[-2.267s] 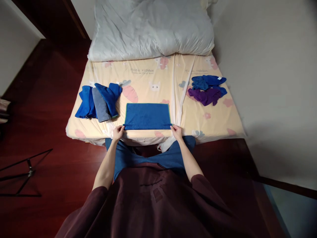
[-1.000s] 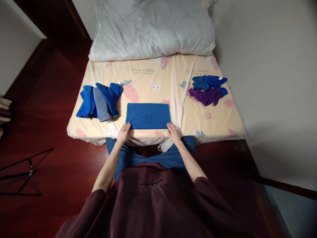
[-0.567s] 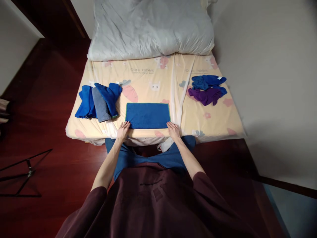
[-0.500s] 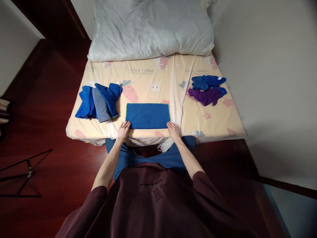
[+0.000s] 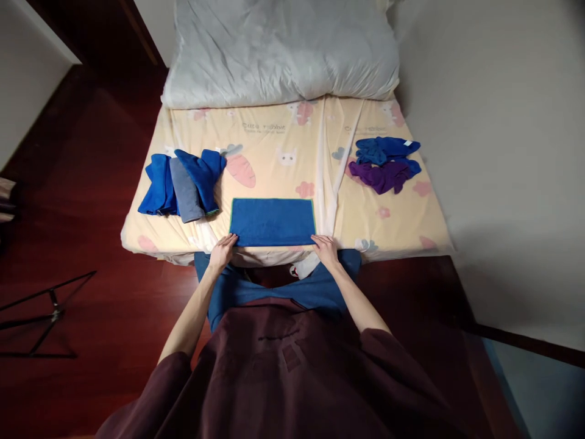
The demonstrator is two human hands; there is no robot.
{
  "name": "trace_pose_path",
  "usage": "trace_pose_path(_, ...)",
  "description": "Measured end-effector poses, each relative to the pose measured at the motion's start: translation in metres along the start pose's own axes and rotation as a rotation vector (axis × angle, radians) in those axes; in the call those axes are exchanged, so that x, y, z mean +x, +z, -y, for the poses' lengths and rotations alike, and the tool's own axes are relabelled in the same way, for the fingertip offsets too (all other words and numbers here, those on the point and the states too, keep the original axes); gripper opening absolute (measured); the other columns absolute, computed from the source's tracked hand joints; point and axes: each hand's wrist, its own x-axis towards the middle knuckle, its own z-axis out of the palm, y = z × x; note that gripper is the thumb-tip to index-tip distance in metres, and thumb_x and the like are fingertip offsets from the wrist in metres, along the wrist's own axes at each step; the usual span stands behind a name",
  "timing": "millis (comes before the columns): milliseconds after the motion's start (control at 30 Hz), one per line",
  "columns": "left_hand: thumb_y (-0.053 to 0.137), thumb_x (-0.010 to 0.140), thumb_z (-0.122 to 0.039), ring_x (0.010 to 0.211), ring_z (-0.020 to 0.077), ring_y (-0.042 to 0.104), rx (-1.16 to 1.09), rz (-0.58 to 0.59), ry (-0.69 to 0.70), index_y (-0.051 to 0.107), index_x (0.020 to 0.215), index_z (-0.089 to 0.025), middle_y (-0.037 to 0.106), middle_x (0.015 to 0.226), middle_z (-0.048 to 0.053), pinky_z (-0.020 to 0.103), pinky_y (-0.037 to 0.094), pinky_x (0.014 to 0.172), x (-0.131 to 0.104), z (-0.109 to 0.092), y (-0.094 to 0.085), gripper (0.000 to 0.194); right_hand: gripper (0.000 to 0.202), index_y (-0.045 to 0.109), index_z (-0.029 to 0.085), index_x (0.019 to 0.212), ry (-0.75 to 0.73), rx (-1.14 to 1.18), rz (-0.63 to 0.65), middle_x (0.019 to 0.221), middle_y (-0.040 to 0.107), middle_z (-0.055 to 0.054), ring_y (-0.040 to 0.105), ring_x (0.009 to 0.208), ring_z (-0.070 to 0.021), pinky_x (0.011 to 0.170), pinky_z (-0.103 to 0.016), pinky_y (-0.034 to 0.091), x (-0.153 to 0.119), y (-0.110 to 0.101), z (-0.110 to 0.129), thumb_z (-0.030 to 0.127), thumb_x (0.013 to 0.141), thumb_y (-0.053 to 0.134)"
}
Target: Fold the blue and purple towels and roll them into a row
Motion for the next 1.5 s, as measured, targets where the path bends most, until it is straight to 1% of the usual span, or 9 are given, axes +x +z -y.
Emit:
trace_pose_path(133, 0.048, 0.074, -0.012, 0.138, 0.0267, 0.059, -0.140, -0.107, -0.054, 0.072, 0.131, -0.019, 0.069, 0.141, 0.011, 0.050, 0.045, 0.122, -0.002, 0.003, -0.001, 0.062, 0.051, 0.081, 0.020, 0.114, 0.125, 0.172, -0.086, 0.113, 0.079, -0.010, 0.069, 0.113, -0.0268, 0.106, -0.047, 0.056, 0.002, 0.003, -0.004, 0.003, 0.074, 0.056)
trace_pose_path(300, 0.053, 0.071, -0.018, 0.128, 0.0316, 0.060, -0.144, -0.148, -0.134, 0.080, 0.114, -0.022, 0.071, 0.131, 0.010, 0.055, 0.050, 0.114, 0.006, 0.009, -0.010, 0.051, 0.048, 0.083, 0.020, 0.102, 0.198, 0.338, -0.116, 0.109, 0.072, -0.010, 0.067, 0.108, -0.0260, 0.097, -0.044, 0.059, 0.011, 0.005, -0.018, 0.005, 0.067, 0.054)
trace_pose_path(433, 0.056, 0.080, -0.026, 0.117, 0.0312, 0.061, -0.182, -0.233, -0.197, 0.081, 0.104, -0.022, 0.069, 0.116, 0.013, 0.050, 0.053, 0.107, 0.005, 0.014, -0.010, 0.035, 0.044, 0.083, 0.019, 0.101, 0.238, 0.406, -0.114, 0.105, 0.064, -0.009, 0.067, 0.098, -0.0230, 0.081, -0.036, 0.061, 0.011, 0.007, -0.029, 0.011, 0.068, 0.056)
trace_pose_path(533, 0.059, 0.086, -0.036, 0.114, 0.0308, 0.061, -0.206, -0.243, -0.226, 0.079, 0.098, -0.022, 0.067, 0.109, 0.013, 0.049, 0.052, 0.107, 0.007, 0.016, -0.009, 0.027, 0.030, 0.082, 0.020, 0.095, 0.252, 0.440, -0.105, 0.103, 0.063, -0.008, 0.066, 0.095, -0.0223, 0.080, -0.035, 0.060, 0.013, 0.008, -0.031, 0.019, 0.073, 0.062)
trace_pose_path(633, 0.062, 0.088, -0.043, 0.110, 0.0305, 0.062, -0.215, -0.258, -0.276, 0.074, 0.088, -0.021, 0.066, 0.105, 0.012, 0.047, 0.052, 0.106, 0.014, 0.016, -0.008, 0.025, 0.017, 0.075, 0.019, 0.080, 0.296, 0.433, -0.138, 0.099, 0.063, -0.008, 0.064, 0.088, -0.0214, 0.081, -0.037, 0.060, 0.017, 0.009, -0.030, 0.034, 0.080, 0.069)
trace_pose_path(800, 0.063, 0.090, -0.050, 0.101, 0.0278, 0.063, -0.263, -0.341, -0.369, 0.064, 0.074, -0.022, 0.062, 0.095, 0.010, 0.044, 0.053, 0.101, 0.027, 0.014, -0.009, 0.033, 0.044, 0.065, 0.021, 0.072, 0.341, 0.435, -0.201, 0.094, 0.063, -0.010, 0.063, 0.088, -0.0228, 0.083, -0.039, 0.060, 0.026, 0.010, -0.023, 0.061, 0.088, 0.065)
trace_pose_path(933, 0.062, 0.093, -0.050, 0.091, 0.0235, 0.062, -0.300, -0.386, -0.442, 0.063, 0.073, -0.022, 0.060, 0.091, 0.008, 0.040, 0.054, 0.095, 0.033, 0.010, -0.008, 0.035, 0.055, 0.061, 0.022, 0.068, 0.375, 0.437, -0.224, 0.090, 0.061, -0.009, 0.063, 0.087, -0.0238, 0.082, -0.040, 0.060, 0.032, 0.010, -0.020, 0.073, 0.090, 0.059)
trace_pose_path(1167, 0.061, 0.094, -0.054, 0.091, 0.0241, 0.059, -0.279, -0.447, -0.474, 0.061, 0.070, -0.023, 0.058, 0.085, 0.007, 0.041, 0.053, 0.096, 0.039, 0.011, 0.000, 0.040, 0.055, 0.049, 0.026, 0.059, 0.389, 0.330, -0.278, 0.073, 0.051, -0.003, 0.056, 0.078, -0.0204, 0.082, -0.035, 0.056, 0.040, 0.021, -0.024, 0.068, 0.094, 0.054)
trace_pose_path(1500, 0.066, 0.090, -0.044, 0.091, 0.0277, 0.060, -0.220, -0.472, -0.489, 0.056, 0.065, -0.024, 0.055, 0.082, 0.007, 0.048, 0.053, 0.099, 0.044, 0.008, 0.004, 0.033, 0.045, 0.059, 0.025, 0.060, 0.402, 0.224, -0.274, 0.073, 0.060, -0.005, 0.060, 0.076, -0.0214, 0.083, -0.036, 0.056, 0.039, 0.020, -0.024, 0.058, 0.090, 0.062)
